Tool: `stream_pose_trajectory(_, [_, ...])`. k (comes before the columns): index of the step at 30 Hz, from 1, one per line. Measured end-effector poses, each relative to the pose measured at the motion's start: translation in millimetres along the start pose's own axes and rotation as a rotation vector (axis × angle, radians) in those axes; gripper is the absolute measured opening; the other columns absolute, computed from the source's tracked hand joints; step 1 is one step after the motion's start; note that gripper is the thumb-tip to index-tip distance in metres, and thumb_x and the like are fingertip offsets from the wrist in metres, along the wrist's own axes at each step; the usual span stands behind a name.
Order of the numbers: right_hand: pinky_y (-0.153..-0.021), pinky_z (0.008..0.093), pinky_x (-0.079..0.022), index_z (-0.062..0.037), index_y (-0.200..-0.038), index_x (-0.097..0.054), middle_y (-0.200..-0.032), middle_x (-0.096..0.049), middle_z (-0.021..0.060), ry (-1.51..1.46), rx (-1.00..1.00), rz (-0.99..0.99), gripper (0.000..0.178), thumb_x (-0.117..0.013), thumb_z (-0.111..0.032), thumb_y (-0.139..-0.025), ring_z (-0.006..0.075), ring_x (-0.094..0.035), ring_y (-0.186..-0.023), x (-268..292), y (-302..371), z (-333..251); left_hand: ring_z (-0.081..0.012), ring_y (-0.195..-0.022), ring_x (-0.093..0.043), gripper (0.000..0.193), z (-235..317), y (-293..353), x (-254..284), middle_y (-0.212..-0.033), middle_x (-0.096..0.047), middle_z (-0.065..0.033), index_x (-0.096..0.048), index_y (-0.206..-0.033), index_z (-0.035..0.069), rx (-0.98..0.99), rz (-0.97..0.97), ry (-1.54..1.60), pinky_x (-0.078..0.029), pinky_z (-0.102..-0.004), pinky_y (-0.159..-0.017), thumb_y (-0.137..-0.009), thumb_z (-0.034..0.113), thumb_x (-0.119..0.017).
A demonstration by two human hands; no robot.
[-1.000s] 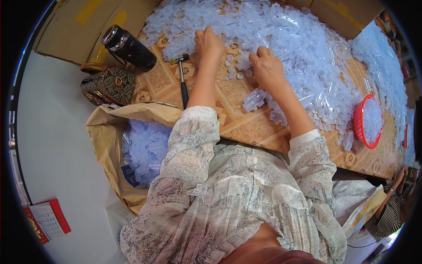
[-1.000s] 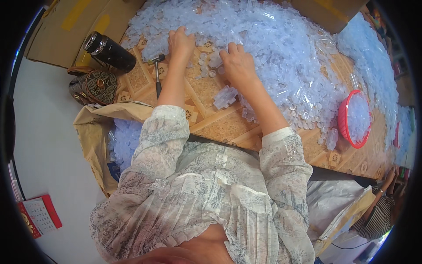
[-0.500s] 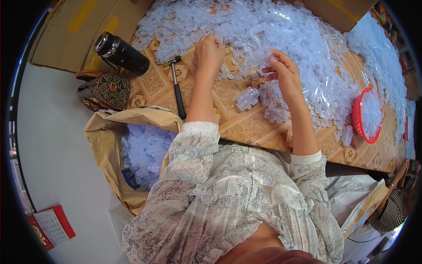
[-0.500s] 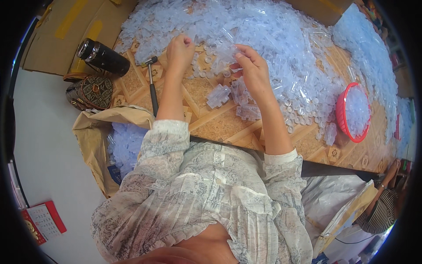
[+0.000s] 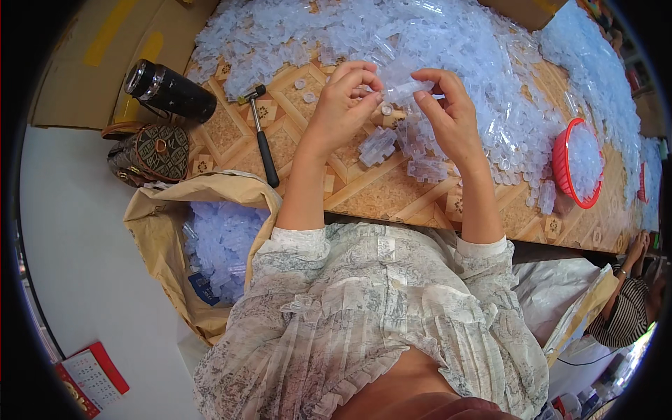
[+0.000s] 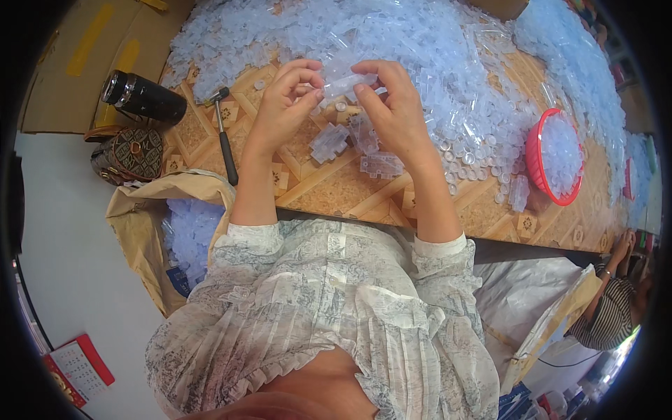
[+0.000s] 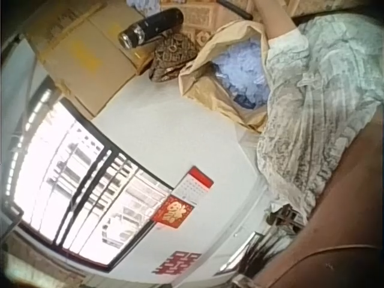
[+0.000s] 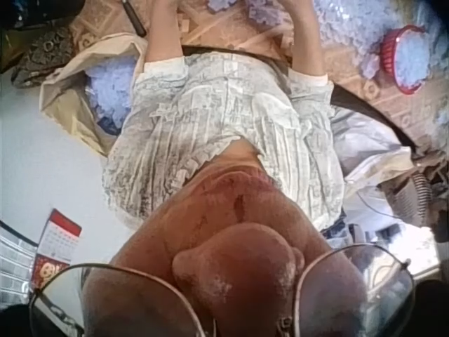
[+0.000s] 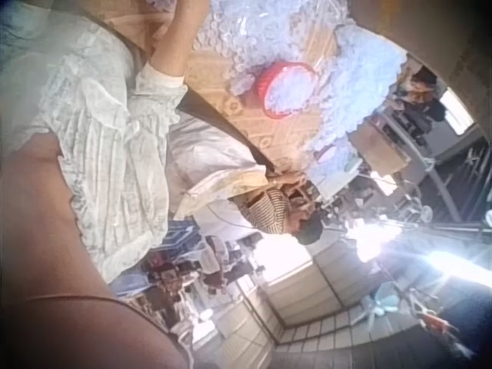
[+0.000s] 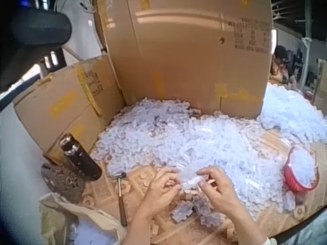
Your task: The person assembles small transparent plastic components by hand at a workbench.
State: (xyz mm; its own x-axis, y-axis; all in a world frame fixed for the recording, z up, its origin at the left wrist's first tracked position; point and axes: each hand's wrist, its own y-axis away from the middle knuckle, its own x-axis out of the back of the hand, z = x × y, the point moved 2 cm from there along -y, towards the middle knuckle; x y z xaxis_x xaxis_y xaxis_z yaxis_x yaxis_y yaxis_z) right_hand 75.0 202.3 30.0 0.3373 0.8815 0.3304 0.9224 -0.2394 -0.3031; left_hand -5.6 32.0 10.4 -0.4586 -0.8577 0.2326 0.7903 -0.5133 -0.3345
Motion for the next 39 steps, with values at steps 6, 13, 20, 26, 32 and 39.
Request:
stream_pose_trajectory(6, [-0.071, 0.0267, -0.048, -0.0084, -0.104, -0.062, -0.112, -0.055, 0.0075, 0.122, 0.156, 0.0, 0.024, -0.056, -0.008, -0.081, 0.0172, -0.056, -0.095, 14.6, 3.1, 2.5, -0.0067, -0.088, -0.052, 0.008, -3.8, 2.6, 9.7, -0.107, -0.058, -0.0013, -0.06, -0.093, 0.005, 0.266, -0.191, 0.176, -0.044, -0.0223, -0.076, -0.085, 0.004, -0.063])
stream_pose_trajectory(13, [-0.074, 0.025, -0.047, -0.008, -0.104, -0.062, -0.117, -0.054, 0.0071, -0.032, 0.108, -0.142, 0.025, -0.054, -0.004, -0.08, 0.0159, -0.055, -0.098, 19.3, -1.4, 13.2, -0.0078, -0.079, -0.056, 0.013, 10.8, 3.0, 14.8, -0.088, -0.059, 0.0006, -0.06, -0.098, 0.003, 0.235, -0.302, 0.197, -0.044, -0.0203, -0.071, -0.085, 0.006, -0.062])
stream_pose_trajectory(20, [-0.075, 0.0239, -0.046, -0.0042, -0.106, -0.061, -0.118, -0.053, 0.0042, -0.401, -0.059, -0.279, 0.023, -0.055, -0.003, -0.083, 0.0101, -0.053, -0.096, 11.1, 2.7, 13.8, -0.016, -0.091, -0.063, 0.03, 4.5, -3.3, 14.8, -0.097, -0.06, -0.0048, -0.057, -0.115, 0.003, 0.214, -0.144, 0.589, -0.055, -0.0284, -0.079, -0.087, 0.008, -0.063])
stream_pose_trajectory(26, [-0.068, 0.0211, -0.044, -0.0053, -0.108, -0.061, -0.105, -0.057, 0.0025, -0.419, -0.134, -0.312, 0.022, -0.059, -0.009, -0.086, 0.0072, -0.051, -0.079, -4.5, 6.6, 10.4, -0.0187, -0.091, -0.063, 0.032, 1.0, -2.4, -4.7, -0.1, -0.06, -0.0081, -0.052, -0.122, 0.004, 0.356, -0.097, 0.919, -0.056, -0.0322, -0.075, -0.094, 0.019, -0.054])
stream_pose_trajectory(32, [-0.057, 0.0213, -0.043, -0.0045, -0.106, -0.061, -0.081, -0.059, 0.0003, -0.531, -0.374, -0.265, 0.022, -0.06, -0.018, -0.089, 0.0068, -0.052, -0.064, -6.4, 7.2, 8.2, -0.0187, -0.086, -0.065, 0.038, -10.4, 0.2, -4.9, -0.102, -0.061, -0.0067, -0.049, -0.126, 0.004, 0.566, -0.128, 0.889, -0.058, -0.0347, -0.068, -0.095, 0.026, -0.052])
stream_pose_trajectory(39, [-0.052, 0.0223, -0.043, 0.0002, -0.108, -0.057, -0.076, -0.057, 0.0019, -0.812, -0.57, -0.062, 0.024, -0.055, -0.018, -0.092, 0.0092, -0.052, -0.06, -11.8, 8.2, 10.4, -0.0174, -0.085, -0.065, 0.04, -3.3, 1.3, -5.0, -0.104, -0.061, -0.0058, -0.05, -0.127, 0.008, 0.419, -0.056, 0.883, -0.059, -0.0336, -0.064, -0.091, 0.023, -0.06])
